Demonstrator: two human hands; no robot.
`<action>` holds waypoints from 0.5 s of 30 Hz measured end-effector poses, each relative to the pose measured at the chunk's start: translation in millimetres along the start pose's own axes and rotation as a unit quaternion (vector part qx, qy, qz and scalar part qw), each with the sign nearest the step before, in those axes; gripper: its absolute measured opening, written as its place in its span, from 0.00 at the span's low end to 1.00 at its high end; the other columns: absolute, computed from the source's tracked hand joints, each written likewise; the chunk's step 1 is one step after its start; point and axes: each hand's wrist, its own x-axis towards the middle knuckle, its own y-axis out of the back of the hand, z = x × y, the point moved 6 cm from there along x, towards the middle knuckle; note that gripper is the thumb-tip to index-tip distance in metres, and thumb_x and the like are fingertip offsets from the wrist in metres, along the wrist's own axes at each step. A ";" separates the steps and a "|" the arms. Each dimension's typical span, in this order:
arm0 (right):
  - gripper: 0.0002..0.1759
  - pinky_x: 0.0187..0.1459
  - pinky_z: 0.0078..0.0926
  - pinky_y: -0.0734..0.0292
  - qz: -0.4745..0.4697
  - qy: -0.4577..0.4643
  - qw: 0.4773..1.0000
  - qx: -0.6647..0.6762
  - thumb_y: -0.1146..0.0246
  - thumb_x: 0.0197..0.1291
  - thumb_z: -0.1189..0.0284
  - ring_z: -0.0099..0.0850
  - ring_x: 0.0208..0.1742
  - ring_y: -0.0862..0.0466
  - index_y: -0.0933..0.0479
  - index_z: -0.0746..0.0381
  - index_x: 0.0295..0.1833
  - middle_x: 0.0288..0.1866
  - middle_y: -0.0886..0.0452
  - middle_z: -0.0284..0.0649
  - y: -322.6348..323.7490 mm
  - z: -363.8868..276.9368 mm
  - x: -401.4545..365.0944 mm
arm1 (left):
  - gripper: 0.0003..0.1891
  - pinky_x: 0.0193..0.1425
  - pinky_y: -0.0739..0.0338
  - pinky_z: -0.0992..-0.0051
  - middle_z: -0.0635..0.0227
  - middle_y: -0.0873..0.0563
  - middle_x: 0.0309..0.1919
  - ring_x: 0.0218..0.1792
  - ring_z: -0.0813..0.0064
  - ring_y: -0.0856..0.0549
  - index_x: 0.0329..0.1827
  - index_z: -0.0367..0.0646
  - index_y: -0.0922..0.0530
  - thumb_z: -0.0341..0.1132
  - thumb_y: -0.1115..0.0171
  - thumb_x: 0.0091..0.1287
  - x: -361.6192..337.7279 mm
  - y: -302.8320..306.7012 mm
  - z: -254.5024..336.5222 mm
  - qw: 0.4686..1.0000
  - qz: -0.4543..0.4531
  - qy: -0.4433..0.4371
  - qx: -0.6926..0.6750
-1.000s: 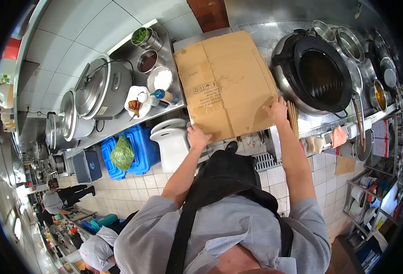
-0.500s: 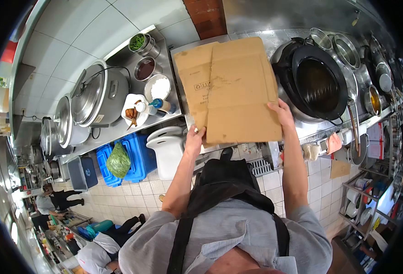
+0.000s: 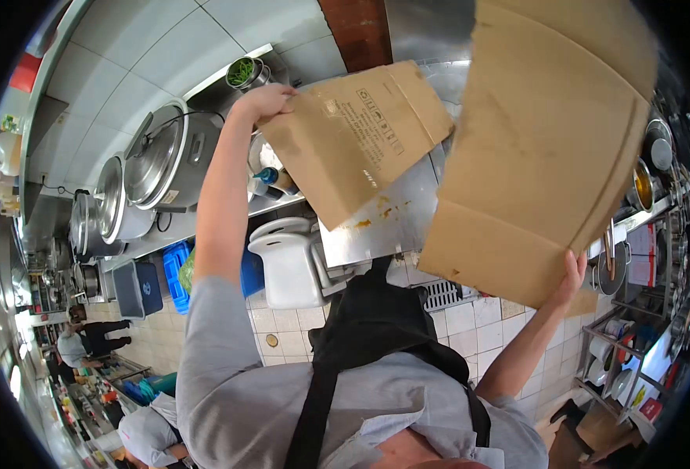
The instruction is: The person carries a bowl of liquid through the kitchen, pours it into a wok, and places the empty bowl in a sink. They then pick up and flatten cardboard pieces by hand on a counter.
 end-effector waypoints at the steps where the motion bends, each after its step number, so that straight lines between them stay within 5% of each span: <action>1: 0.23 0.56 0.26 0.24 0.011 -0.011 1.000 -0.020 0.35 0.66 0.72 0.26 0.53 0.18 0.25 0.64 0.66 0.54 0.16 0.36 -4.2 -2.2 -8.8 | 0.28 0.60 0.19 0.66 0.62 0.12 0.57 0.54 0.67 0.13 0.70 0.45 0.23 0.29 0.34 0.63 41.7 5.3 -16.9 1.000 -0.012 -0.014 -0.006; 5: 0.21 0.54 0.25 0.24 0.037 -0.058 0.996 -0.064 0.34 0.66 0.72 0.25 0.51 0.18 0.23 0.64 0.64 0.53 0.16 0.34 -47.2 -14.1 -49.8 | 0.28 0.60 0.20 0.65 0.63 0.12 0.53 0.53 0.67 0.14 0.67 0.45 0.20 0.27 0.34 0.60 167.1 7.2 -77.8 0.997 -0.047 -0.051 -0.034; 10: 0.16 0.53 0.23 0.24 0.019 -0.125 0.983 -0.133 0.33 0.67 0.73 0.22 0.48 0.18 0.20 0.64 0.59 0.48 0.14 0.32 -41.5 19.7 -80.1 | 0.25 0.57 0.20 0.71 0.64 0.12 0.51 0.51 0.73 0.15 0.64 0.41 0.20 0.24 0.35 0.61 228.9 14.1 -79.1 0.995 -0.028 -0.090 0.025; 15: 0.17 0.54 0.23 0.24 -0.044 -0.211 0.957 -0.195 0.35 0.69 0.74 0.21 0.50 0.18 0.21 0.65 0.62 0.51 0.14 0.34 -101.3 7.8 -88.4 | 0.24 0.55 0.20 0.71 0.63 0.11 0.51 0.50 0.72 0.15 0.63 0.41 0.20 0.29 0.33 0.62 310.4 4.2 -74.1 0.993 -0.056 -0.096 0.041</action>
